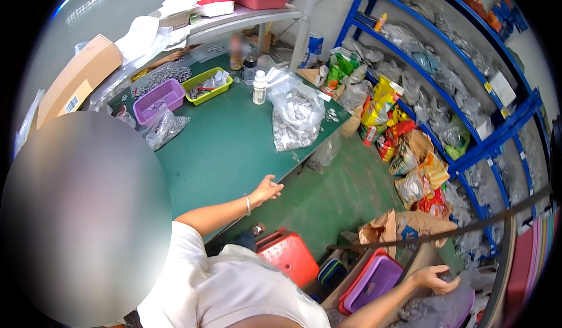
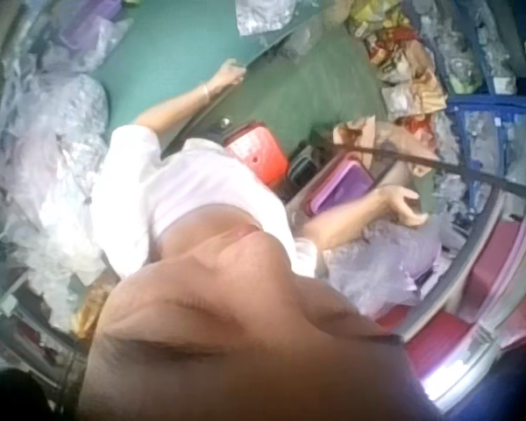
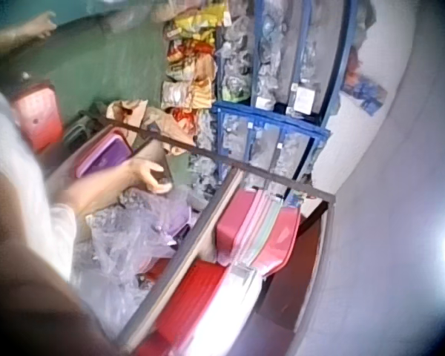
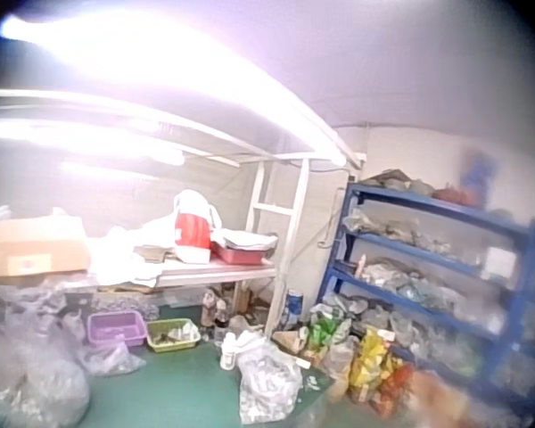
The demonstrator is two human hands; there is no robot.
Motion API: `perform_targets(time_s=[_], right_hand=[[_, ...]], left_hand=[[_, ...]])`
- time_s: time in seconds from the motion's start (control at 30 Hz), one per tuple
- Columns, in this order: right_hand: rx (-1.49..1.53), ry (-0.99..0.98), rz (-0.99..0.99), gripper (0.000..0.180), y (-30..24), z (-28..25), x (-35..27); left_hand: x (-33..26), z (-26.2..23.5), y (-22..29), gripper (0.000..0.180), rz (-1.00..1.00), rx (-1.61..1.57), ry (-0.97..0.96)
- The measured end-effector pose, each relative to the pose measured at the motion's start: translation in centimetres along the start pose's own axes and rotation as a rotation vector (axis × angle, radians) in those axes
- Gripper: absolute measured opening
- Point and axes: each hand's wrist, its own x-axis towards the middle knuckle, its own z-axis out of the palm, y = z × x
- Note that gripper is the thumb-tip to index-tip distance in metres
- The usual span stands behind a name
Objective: The person sorts small metallic pieces on a table by hand, gathers them into a plastic bag, and places the bag on a shelf with others.
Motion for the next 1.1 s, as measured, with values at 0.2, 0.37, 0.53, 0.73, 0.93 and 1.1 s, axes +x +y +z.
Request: perform_targets(time_s=[0.2, 0.37, 0.53, 0.73, 0.93, 1.1], right_hand=[[0.743, -1.451, 0.395, 0.017, -16.7, 1.3, -11.0], [0.949, -2.064, 0.045, 0.023, -23.2, -2.0, -24.2], [0.902, -2.394, 0.272, 0.024, -23.3, -8.0, -29.9], [0.722, -2.590, 0.124, 0.027, -21.6, -9.9, -34.1], [0.790, -2.414, 0.182, 0.022, -21.6, -9.1, -33.4], [0.813, -2.393, 0.447, 0.022, -20.4, -11.6, -35.3]], left_hand=[[19.0, -4.5, 4.1, 0.075, 0.129, -0.202, 0.388], [32.0, -7.7, 6.0, 0.078, 0.238, -0.418, 0.529], [31.8, -4.3, 6.4, 0.021, 0.196, -0.666, 0.400], [27.4, -4.5, 7.7, 0.023, 0.246, -0.473, 0.382], [21.4, -7.3, 5.4, 0.025, 0.464, -0.349, 0.332], [8.3, -9.8, -1.4, 0.020, 0.103, -0.329, 0.234]])
